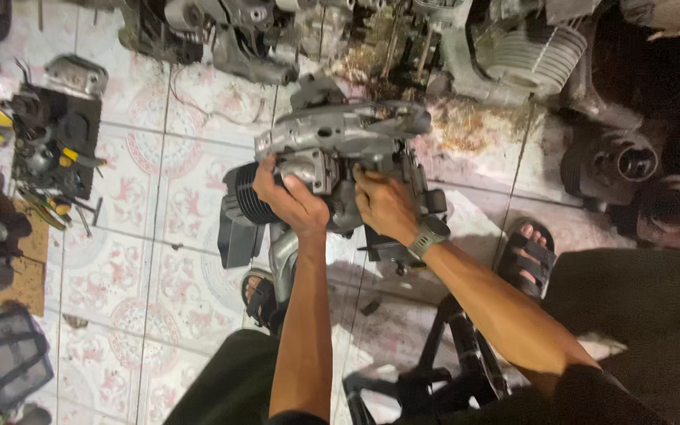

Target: The person cleans a motorcycle engine block using a yellow toothbrush and a black cloth. They scrub various parts of the engine, including the cylinder head and crankcase, while wiping away debris with the cloth.

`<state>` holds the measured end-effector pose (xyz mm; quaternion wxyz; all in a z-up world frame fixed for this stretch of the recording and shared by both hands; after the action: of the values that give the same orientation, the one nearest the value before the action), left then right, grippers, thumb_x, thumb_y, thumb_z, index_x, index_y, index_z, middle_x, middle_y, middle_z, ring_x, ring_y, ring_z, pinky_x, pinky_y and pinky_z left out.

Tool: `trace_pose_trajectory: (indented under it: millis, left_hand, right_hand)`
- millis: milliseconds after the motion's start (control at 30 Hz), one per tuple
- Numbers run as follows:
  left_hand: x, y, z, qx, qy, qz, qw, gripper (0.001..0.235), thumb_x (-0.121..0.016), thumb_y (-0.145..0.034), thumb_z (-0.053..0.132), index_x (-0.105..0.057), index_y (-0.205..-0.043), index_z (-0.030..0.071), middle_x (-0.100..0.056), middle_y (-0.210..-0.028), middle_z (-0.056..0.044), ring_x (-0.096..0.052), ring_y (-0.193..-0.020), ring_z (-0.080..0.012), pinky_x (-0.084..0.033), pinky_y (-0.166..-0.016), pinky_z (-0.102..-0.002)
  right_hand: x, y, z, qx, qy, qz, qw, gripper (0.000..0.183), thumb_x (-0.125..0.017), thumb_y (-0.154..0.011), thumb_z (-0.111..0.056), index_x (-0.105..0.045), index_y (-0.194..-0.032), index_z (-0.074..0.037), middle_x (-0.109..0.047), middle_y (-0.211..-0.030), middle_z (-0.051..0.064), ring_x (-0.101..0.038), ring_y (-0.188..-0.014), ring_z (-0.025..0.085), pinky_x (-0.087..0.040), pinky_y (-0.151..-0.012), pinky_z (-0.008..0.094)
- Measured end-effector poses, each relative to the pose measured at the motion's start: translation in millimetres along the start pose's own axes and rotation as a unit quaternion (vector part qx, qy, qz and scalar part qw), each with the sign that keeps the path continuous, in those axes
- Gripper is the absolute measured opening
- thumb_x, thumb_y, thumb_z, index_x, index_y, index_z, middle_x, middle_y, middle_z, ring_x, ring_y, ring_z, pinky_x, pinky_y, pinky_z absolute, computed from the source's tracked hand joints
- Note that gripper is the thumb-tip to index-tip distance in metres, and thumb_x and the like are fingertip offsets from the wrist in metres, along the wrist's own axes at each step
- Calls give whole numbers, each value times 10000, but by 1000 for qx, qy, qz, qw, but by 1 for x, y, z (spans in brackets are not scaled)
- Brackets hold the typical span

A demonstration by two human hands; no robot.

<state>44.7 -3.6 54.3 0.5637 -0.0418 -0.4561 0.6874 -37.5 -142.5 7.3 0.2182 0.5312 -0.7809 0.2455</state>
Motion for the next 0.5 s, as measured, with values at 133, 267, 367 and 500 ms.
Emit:
trace_pose_trajectory:
  millis: [133,267,367,500]
  left_hand:
    - [3,5,-1,-6,-8,2,1000,325,-347,-983,153,-479,-1200,-51,-497,-1162,-165,-519,-1035,-312,-405,-943,-423]
    - [5,0,4,-3,0,6,1000,329,-317,-995,153,-475,-1195,-56,-499,-1133,-166,-527,-1017,-306,-410,-937,-430]
    - [-1,7,-5,6,-14,7,1000,353,-302,-999,168,-462,-1222,-53,-466,-1192,-159,-503,-1035,-287,-403,-952,-422]
    - [-5,-13,10,-47,21,43,998,328,-335,-992,122,-480,-1209,-76,-499,-1142,-186,-516,-1006,-334,-379,-945,-428]
  right_hand:
    - [25,-2,-27,60,-24,-37,997,306,-571,-787,-69,-675,-1067,-5,-655,-734,148,-644,-714,350,-516,-617,415]
    - [-7,15,8,36,-177,-74,981,315,-549,-768,-115,-654,-1013,53,-622,-738,239,-604,-702,401,-496,-616,449]
    - [-15,-8,15,66,-29,-37,997,197,-518,-813,-82,-672,-897,7,-629,-661,148,-645,-694,337,-517,-613,384]
    - [2,-2,-3,43,-22,-61,997,318,-513,-834,-109,-642,-1104,-2,-634,-748,170,-619,-691,352,-503,-600,425]
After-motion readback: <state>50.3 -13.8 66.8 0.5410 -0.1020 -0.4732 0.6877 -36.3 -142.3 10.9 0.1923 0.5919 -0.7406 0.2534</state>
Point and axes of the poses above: each hand's wrist, its own y-axis away from the middle knuckle, its own x-axis out of the back of the hand, z = x × y, the point moved 5 cm from there along -y, towards the middle knuckle
